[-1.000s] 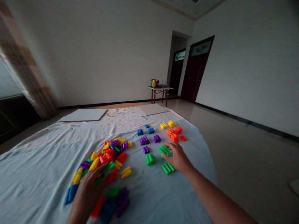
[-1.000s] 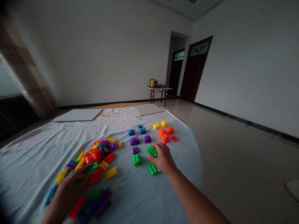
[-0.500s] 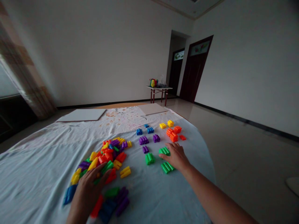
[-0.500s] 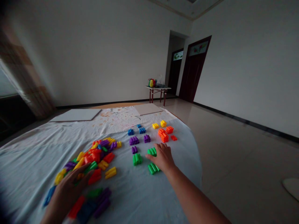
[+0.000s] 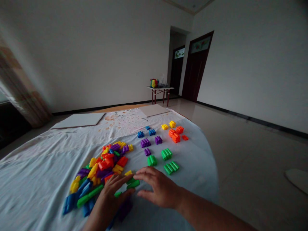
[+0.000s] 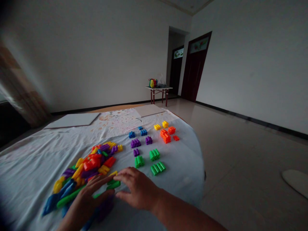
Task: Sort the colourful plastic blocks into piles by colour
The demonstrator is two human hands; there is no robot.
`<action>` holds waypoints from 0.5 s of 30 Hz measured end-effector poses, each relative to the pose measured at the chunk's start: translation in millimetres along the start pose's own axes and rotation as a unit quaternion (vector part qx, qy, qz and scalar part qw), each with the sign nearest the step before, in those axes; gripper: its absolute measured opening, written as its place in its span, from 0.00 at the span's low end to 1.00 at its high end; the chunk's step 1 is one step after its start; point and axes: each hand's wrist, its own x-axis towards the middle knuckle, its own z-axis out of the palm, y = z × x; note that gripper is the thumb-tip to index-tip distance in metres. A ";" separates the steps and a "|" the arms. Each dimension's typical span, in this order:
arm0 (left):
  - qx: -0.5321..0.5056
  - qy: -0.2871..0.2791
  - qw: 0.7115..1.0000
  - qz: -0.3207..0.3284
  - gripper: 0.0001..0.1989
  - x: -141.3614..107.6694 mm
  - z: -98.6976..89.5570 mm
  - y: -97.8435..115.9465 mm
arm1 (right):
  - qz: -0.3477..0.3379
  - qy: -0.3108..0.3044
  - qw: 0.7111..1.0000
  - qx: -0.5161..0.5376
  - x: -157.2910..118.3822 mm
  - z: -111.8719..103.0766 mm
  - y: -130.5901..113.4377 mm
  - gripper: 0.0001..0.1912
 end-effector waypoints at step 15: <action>-0.002 0.095 0.994 -0.044 0.20 -2.7 -6.9 -3.2 | 0.129 0.099 0.985 -0.060 -28.2 -23.4 27.6 0.23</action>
